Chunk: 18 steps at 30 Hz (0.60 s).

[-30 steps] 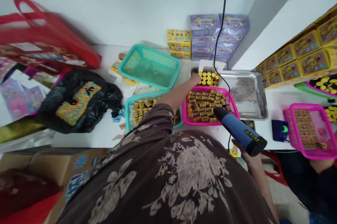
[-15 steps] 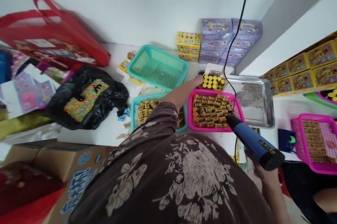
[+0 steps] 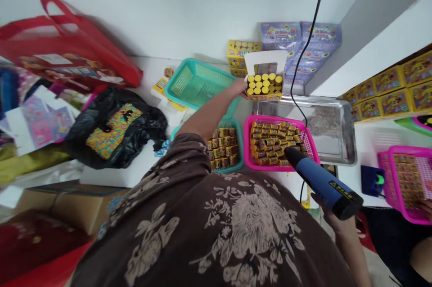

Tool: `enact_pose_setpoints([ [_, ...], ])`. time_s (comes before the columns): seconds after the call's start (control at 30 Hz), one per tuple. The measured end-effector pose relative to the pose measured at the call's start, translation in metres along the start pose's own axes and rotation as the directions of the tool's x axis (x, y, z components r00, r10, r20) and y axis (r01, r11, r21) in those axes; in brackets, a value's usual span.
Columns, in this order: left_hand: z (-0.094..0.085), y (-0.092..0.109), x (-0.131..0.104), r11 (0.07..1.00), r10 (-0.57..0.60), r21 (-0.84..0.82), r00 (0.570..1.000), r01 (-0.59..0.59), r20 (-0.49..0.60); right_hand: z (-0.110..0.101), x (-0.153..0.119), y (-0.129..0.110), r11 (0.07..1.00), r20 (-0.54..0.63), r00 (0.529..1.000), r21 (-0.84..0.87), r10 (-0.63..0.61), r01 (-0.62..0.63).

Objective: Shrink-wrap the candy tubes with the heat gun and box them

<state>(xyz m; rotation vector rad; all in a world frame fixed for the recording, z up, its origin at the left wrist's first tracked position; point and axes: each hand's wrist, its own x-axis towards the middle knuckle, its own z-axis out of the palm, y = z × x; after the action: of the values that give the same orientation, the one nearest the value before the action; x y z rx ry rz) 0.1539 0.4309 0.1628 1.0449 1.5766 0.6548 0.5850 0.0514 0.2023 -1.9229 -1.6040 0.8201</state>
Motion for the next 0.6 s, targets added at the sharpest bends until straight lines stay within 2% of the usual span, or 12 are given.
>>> enact_pose_setpoints([
  [0.13, -0.059, -0.006, -0.011, 0.995, 0.002, -0.096, 0.987, -0.018, -0.158, -0.004, 0.011, 0.006, 0.994, 0.031, 0.994, 0.020, 0.106, -0.107],
  [0.23, -0.100, -0.020, -0.018, 0.986, -0.022, -0.165, 0.952, -0.030, -0.306, -0.003, 0.017, 0.001, 0.998, 0.051, 0.997, 0.041, 0.053, -0.055],
  [0.3, -0.119, -0.031, -0.023, 0.978, -0.081, -0.207, 0.919, 0.000, -0.386, -0.001, 0.021, -0.005, 1.000, 0.059, 0.998, 0.030, -0.007, 0.005],
  [0.37, -0.130, -0.042, -0.027, 0.968, -0.155, -0.247, 0.884, 0.046, -0.442, 0.001, 0.023, -0.011, 0.999, 0.043, 0.998, 0.000, -0.049, 0.049],
  [0.43, -0.131, -0.052, -0.030, 0.955, -0.216, -0.287, 0.849, 0.080, -0.482, 0.001, 0.024, -0.014, 0.998, 0.007, 0.998, -0.027, -0.058, 0.059],
  [0.53, -0.125, -0.061, -0.033, 0.937, -0.281, -0.327, 0.813, 0.118, -0.510, 0.000, 0.020, -0.016, 1.000, -0.055, 0.998, -0.029, -0.002, 0.000],
  [0.6, -0.123, -0.065, -0.034, 0.932, -0.309, -0.328, 0.812, 0.155, -0.495, -0.002, 0.016, -0.017, 0.998, -0.069, 0.996, 0.003, 0.060, -0.060],
])
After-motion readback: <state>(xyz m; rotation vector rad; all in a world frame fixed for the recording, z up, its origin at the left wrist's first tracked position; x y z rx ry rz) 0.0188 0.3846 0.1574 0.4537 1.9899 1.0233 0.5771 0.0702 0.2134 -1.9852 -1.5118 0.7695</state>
